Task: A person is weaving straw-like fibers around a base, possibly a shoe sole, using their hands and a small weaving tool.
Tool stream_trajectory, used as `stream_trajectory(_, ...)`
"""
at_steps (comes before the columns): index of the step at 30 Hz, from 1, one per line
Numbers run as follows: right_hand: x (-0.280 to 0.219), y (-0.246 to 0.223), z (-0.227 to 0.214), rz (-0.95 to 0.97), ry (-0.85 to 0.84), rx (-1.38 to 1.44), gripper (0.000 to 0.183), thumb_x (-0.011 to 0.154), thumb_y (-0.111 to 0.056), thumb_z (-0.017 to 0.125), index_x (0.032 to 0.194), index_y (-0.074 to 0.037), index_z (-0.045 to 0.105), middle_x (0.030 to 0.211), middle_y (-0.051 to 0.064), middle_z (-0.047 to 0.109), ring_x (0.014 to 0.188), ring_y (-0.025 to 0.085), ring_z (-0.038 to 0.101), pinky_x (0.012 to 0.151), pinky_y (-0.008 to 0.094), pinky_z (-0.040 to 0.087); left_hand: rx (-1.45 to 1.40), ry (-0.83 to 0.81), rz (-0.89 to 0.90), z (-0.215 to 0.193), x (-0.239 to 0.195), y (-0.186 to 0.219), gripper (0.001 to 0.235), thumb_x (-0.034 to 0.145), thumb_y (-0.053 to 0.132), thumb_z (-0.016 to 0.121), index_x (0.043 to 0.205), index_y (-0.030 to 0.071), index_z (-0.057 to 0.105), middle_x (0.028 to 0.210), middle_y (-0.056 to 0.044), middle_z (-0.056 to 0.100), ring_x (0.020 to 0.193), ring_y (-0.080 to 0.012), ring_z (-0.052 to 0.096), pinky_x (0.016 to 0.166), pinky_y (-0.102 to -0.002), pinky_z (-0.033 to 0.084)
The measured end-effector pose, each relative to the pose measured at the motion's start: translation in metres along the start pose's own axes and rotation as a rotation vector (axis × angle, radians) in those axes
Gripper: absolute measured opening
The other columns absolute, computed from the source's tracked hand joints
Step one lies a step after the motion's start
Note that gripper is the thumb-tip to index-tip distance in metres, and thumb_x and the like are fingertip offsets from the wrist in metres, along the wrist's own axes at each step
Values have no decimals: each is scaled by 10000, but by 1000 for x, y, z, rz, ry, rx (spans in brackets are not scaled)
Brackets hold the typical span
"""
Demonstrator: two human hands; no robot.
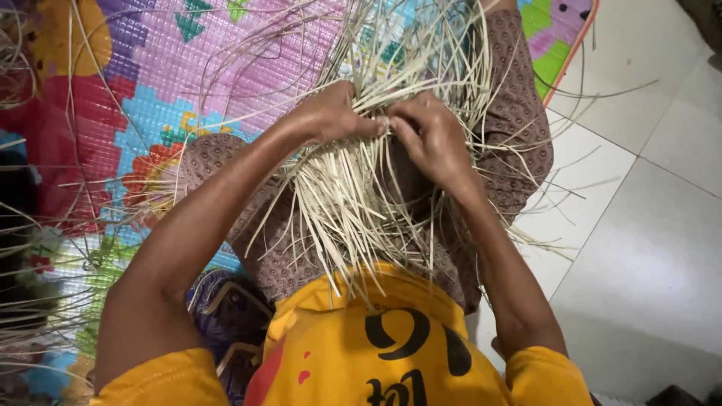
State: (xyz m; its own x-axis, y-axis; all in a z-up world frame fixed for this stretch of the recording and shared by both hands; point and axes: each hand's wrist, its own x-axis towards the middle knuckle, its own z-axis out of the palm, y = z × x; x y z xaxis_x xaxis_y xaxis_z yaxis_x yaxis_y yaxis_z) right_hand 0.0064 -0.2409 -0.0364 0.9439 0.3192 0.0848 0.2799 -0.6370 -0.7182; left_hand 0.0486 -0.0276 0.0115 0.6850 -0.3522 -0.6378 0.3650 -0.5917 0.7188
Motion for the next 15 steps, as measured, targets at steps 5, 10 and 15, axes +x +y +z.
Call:
stream_trajectory(5, 14, -13, -17, 312, -211, 134, 152, 931, -95, 725, 1076, -53, 735, 959, 136, 588, 740, 256, 632, 661, 359, 664, 36, 40, 49, 4, 1, -9, 958, 756, 362, 875, 1433, -126, 406, 1507, -371, 391, 1407, -478, 438, 1121, -574, 411)
stream_trajectory(10, 13, -7, -14, 275, -171, 271, 175, 872, -164, 824, 943, -89, 684, 943, 77, 578, 786, 206, 583, 703, 329, 605, 18, 42, 48, 1, 5, -9, 946, 747, 296, 886, 1427, -146, 400, 1456, -399, 431, 1334, -522, 498, 1047, -606, 495)
stream_trajectory(15, 11, 13, 0, 139, -27, 285, 136, 850, -37, 849, 826, -44, 715, 735, 31, 616, 562, 128, 537, 510, 225, 519, 15, 43, 77, 5, 4, -9, 910, 754, 298, 888, 1404, -146, 432, 1495, -380, 412, 1346, -514, 493, 1075, -613, 453)
